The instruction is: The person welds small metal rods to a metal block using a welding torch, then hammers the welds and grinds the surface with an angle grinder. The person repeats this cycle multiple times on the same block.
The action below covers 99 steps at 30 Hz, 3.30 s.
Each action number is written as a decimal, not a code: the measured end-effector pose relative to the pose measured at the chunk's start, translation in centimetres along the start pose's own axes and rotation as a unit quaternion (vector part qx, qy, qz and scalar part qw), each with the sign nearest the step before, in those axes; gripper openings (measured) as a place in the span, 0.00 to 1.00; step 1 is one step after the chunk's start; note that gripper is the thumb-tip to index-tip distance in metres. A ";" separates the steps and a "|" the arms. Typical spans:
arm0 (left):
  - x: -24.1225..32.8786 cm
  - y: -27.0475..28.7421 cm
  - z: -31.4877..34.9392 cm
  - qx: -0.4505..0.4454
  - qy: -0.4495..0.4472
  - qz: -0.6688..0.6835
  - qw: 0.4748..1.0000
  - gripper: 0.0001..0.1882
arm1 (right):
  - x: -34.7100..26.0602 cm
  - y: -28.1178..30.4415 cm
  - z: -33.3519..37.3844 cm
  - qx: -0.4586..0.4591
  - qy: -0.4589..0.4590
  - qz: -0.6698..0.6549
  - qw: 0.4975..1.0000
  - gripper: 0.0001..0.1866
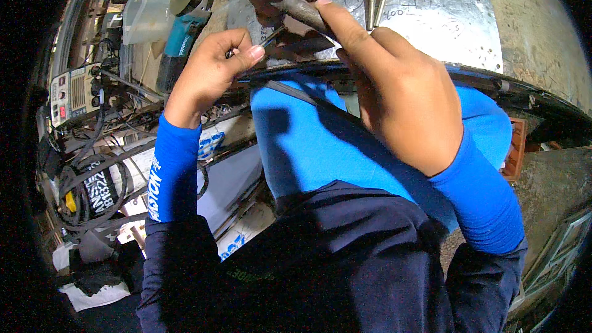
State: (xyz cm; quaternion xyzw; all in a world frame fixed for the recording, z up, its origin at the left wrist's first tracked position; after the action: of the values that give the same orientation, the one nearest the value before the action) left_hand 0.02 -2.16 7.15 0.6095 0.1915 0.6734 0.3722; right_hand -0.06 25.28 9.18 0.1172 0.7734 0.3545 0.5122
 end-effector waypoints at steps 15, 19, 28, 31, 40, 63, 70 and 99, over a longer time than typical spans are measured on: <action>-0.8 -1.3 0.3 -0.108 0.124 0.354 0.921 0.21 | 0.1 0.0 -0.4 0.001 0.005 0.002 1.000 0.33; -1.3 -1.6 0.3 -0.128 0.137 0.428 0.884 0.20 | 0.1 -0.1 -0.5 -0.014 -0.003 0.008 1.000 0.33; -2.1 -2.5 0.4 -0.136 0.168 0.511 0.832 0.22 | 0.5 0.6 -0.9 -0.023 -0.005 0.016 1.000 0.33; -2.3 -2.6 0.4 -0.143 0.164 0.530 0.820 0.21 | 0.5 0.3 -0.6 0.010 0.003 -0.020 1.000 0.34; -2.2 -3.7 0.7 -0.182 0.195 0.627 0.732 0.20 | 0.1 -0.4 -0.8 -0.016 0.002 -0.009 1.000 0.34; -2.6 -4.3 1.2 -0.158 0.180 0.648 0.723 0.20 | 1.3 0.6 -1.0 -0.001 -0.047 -0.076 0.996 0.26; -2.7 -2.0 1.0 -0.051 -0.031 0.322 0.945 0.17 | 3.3 2.7 3.0 0.101 -0.151 -0.188 0.965 0.25; 3.3 -0.4 -0.1 -0.028 -0.290 0.295 0.910 0.15 | 29.8 15.8 2.5 0.149 -0.352 0.065 0.922 0.23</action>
State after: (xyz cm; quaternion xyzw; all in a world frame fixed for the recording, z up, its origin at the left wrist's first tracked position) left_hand 0.07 0.58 9.11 0.7963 -0.1319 0.5508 0.2126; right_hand -14.14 53.98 -1.93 0.3591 0.5779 0.2036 0.7040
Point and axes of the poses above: each hand's wrist, its own z-axis away from the middle knuckle, its own y-axis out of the back of the hand, x = y × z, the point moved 5 cm from there along -z, towards the middle knuckle, and after that the axes turned 10 degrees about -y, right-handed, at the moved point
